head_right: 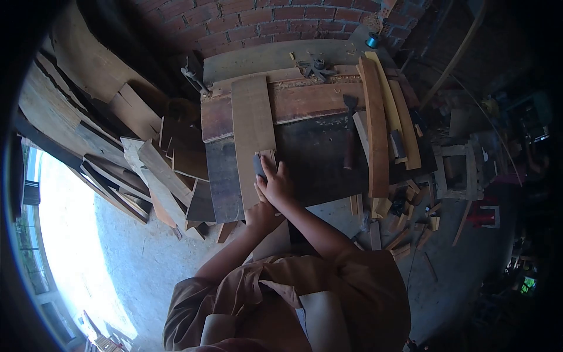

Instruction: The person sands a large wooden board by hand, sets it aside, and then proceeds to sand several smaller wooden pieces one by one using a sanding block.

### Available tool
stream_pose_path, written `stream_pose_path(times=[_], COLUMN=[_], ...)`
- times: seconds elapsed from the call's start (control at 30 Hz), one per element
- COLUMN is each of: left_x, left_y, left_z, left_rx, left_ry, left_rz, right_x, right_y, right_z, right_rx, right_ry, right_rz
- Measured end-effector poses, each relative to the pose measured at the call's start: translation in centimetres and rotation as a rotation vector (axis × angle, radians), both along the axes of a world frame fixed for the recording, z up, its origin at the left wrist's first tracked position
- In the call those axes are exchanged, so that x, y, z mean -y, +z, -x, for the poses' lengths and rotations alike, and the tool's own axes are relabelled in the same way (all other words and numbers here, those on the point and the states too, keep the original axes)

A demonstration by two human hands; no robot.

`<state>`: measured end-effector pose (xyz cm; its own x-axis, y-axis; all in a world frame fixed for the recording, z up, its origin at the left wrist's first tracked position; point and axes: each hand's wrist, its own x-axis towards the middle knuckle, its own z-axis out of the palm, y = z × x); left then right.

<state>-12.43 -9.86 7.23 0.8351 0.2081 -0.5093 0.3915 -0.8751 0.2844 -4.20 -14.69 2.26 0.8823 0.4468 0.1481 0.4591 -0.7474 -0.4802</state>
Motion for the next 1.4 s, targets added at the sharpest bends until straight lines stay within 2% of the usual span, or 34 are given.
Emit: stream_pose_path(times=[0.27,0.4,0.47,0.63,0.77,0.8,0.83,0.87,0.9,0.97,1.03,1.13,1.2,1.33,1.4], left_x=[-8.0,-11.6,-12.3,-10.1,-4.7,-3.2,-2.0,-1.1,0.1,1.1,0.5,-0.9,-2.8,-9.2,-13.0], left_y=[0.3,0.8,1.0,0.0,-1.5,-1.0,-1.5,-2.8,-3.8,-5.4,-4.7,-4.0,-2.6,0.1,-0.4], left_z=[-16.3,-24.8,-26.3,-21.1,-8.2,-4.6,-1.1,2.3,5.0,7.0,6.4,2.5,-2.6,-14.8,-19.9], left_rx=[0.138,0.238,0.213,0.222,0.126,0.074,0.052,0.144,0.370,0.286,0.233,0.271,0.115,0.185,0.314], left_ry=[0.010,0.079,0.052,0.007,-0.026,-0.028,-0.088,-0.111,-0.147,-0.105,-0.074,-0.092,0.074,0.101,0.080], left_rz=[-0.118,-0.176,-0.196,-0.221,-0.095,-0.050,-0.056,-0.019,-0.113,-0.023,0.047,-0.064,0.022,-0.117,-0.112], right_x=[-8.9,-13.0,-13.6,-11.0,-4.4,-2.3,-0.4,1.1,2.3,3.3,2.9,0.5,-2.2,-9.7,-13.0], right_y=[1.2,2.1,2.5,1.5,1.9,2.0,1.4,0.8,0.9,1.3,1.6,1.9,1.9,2.3,3.5], right_z=[-16.5,-25.6,-27.0,-21.7,-8.6,-4.7,-1.0,1.9,4.2,5.8,5.0,1.3,-3.1,-15.5,-20.5], right_rx=[0.012,0.012,-0.015,0.013,0.003,-0.100,-0.050,-0.001,-0.008,0.057,0.003,-0.115,-0.021,-0.051,-0.069], right_ry=[-0.097,-0.032,-0.026,-0.025,0.004,0.005,0.004,0.004,0.000,0.011,0.031,0.041,0.068,0.087,0.015], right_rz=[-0.064,-0.155,-0.128,-0.136,-0.095,-0.085,-0.109,-0.131,-0.109,-0.094,-0.093,-0.077,-0.033,-0.075,-0.050])
